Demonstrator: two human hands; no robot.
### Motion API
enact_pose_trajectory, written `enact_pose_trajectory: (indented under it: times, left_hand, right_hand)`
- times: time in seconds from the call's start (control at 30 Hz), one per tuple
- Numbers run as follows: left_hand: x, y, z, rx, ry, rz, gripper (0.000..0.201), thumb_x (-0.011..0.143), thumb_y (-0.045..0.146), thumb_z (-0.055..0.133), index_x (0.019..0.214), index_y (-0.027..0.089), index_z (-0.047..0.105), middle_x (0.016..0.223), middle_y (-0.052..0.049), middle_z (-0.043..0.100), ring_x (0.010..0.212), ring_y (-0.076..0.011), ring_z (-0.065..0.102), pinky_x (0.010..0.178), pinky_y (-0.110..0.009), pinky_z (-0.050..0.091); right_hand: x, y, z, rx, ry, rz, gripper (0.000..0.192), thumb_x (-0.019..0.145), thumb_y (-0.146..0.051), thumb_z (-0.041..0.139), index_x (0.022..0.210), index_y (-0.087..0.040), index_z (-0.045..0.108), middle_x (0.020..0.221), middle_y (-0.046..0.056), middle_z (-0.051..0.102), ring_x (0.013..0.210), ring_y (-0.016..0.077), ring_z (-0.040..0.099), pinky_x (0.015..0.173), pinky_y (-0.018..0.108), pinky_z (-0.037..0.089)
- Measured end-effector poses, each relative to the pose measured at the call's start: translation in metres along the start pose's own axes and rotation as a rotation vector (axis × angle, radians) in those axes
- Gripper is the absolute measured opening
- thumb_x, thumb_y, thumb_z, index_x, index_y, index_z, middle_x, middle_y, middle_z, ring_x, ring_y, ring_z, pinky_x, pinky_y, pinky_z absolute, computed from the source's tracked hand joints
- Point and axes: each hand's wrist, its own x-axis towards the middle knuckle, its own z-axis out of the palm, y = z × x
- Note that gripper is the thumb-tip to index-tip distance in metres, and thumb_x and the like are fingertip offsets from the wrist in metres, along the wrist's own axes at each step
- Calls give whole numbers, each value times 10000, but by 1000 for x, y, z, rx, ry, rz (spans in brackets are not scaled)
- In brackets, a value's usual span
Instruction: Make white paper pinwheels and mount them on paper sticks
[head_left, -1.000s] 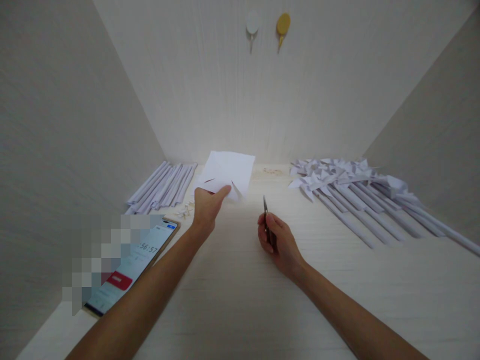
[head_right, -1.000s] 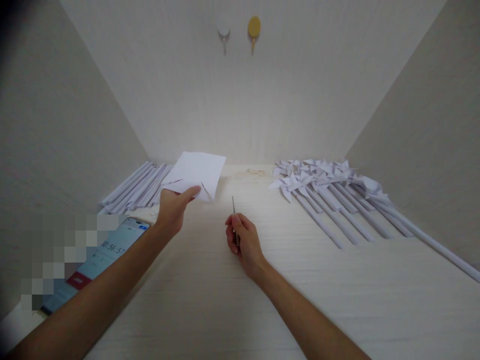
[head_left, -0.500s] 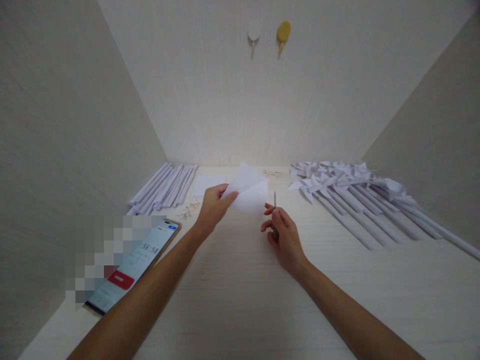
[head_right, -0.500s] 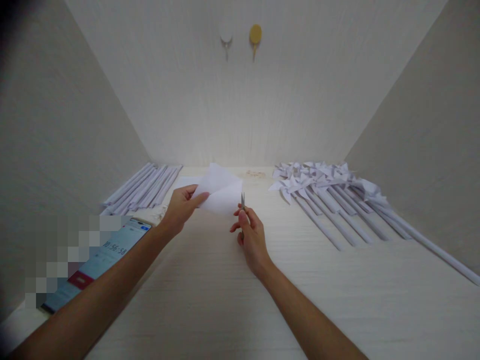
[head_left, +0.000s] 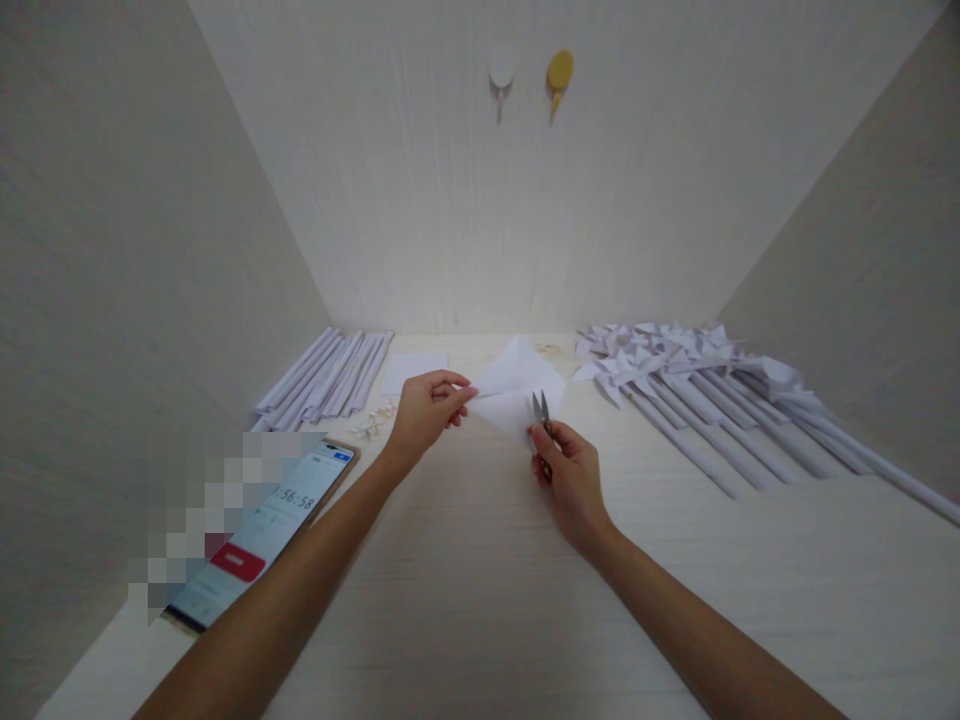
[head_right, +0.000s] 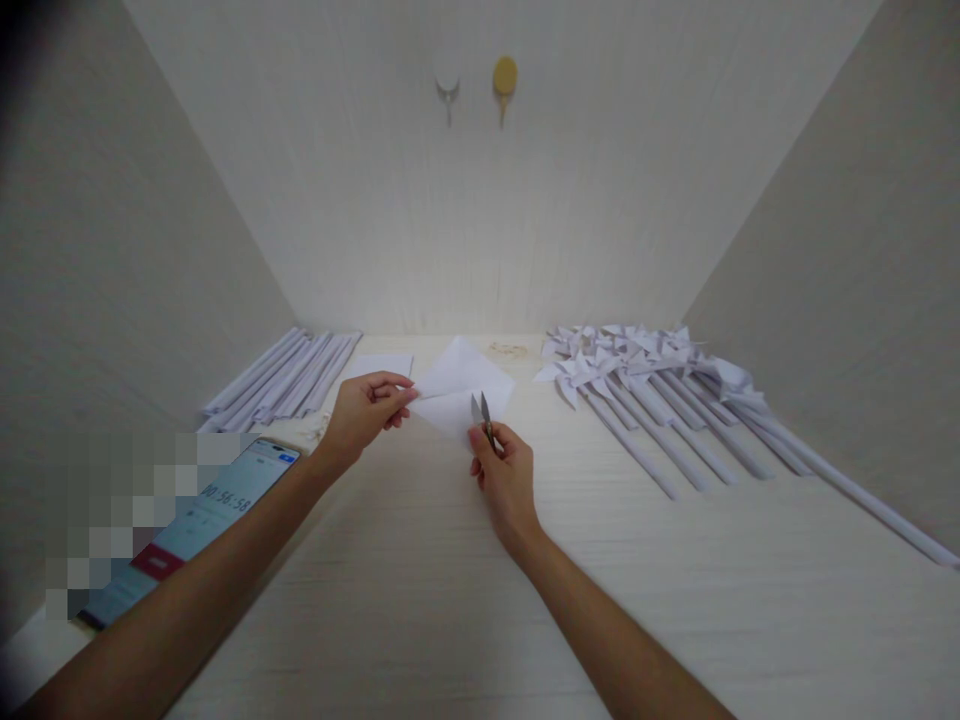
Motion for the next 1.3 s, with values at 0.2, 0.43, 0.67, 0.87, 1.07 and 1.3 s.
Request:
enact_pose_trajectory:
  times: [0.2, 0.43, 0.67, 0.87, 1.07, 1.3]
  left_hand:
    - [1, -3, -4, -58, 132, 64, 196, 608, 292, 632, 673, 123, 555, 408, 49, 510, 334, -37, 418, 327, -138, 286]
    - [-20, -15, 27, -229, -135, -97, 419, 671, 551, 498, 624, 135, 481, 569, -38, 601, 457, -101, 550, 384, -187, 390]
    - [-19, -6, 23, -190, 39, -35, 255, 658, 347, 595, 572, 137, 480, 456, 18, 539, 373, -55, 464, 362, -157, 329]
    - [-9, -4, 8, -137, 64, 2, 294, 680, 327, 573, 486, 146, 446, 370, 49, 450, 319, -29, 355, 329, -149, 246]
    - [-4, -10, 2, -255, 181, 9, 332, 679, 418, 567, 527, 144, 457, 418, 38, 488, 341, -28, 382, 345, -147, 261]
    - [-25, -11, 29, -234, -124, -128, 444, 667, 556, 502, 555, 126, 517, 544, -50, 596, 443, -92, 522, 378, -185, 352]
  right_hand:
    - [1, -2, -1, 40, 48, -56, 258, 668, -411, 603, 686, -165, 528, 385, -80, 427, 334, 36, 345, 318, 151, 225]
    - [-2, -5, 3, 51, -2, -101, 283, 666, -440, 593, 702, -168, 526, 402, -83, 425, 332, 34, 344, 312, 149, 225]
    - [-4, -5, 4, 15, -28, -107, 279, 679, -440, 581, 706, -168, 528, 405, -79, 432, 336, 36, 356, 316, 148, 232]
    - [-2, -4, 1, 23, 1, -104, 275, 680, -434, 584, 707, -166, 528, 389, -78, 439, 334, 36, 349, 321, 147, 228]
    - [1, -4, 0, 66, 40, -100, 292, 662, -447, 592, 712, -167, 528, 400, -79, 420, 343, 44, 364, 319, 154, 225]
    - [-5, -6, 2, 20, -57, -145, 267, 720, -431, 547, 777, -170, 542, 438, -70, 451, 346, 43, 354, 336, 165, 240]
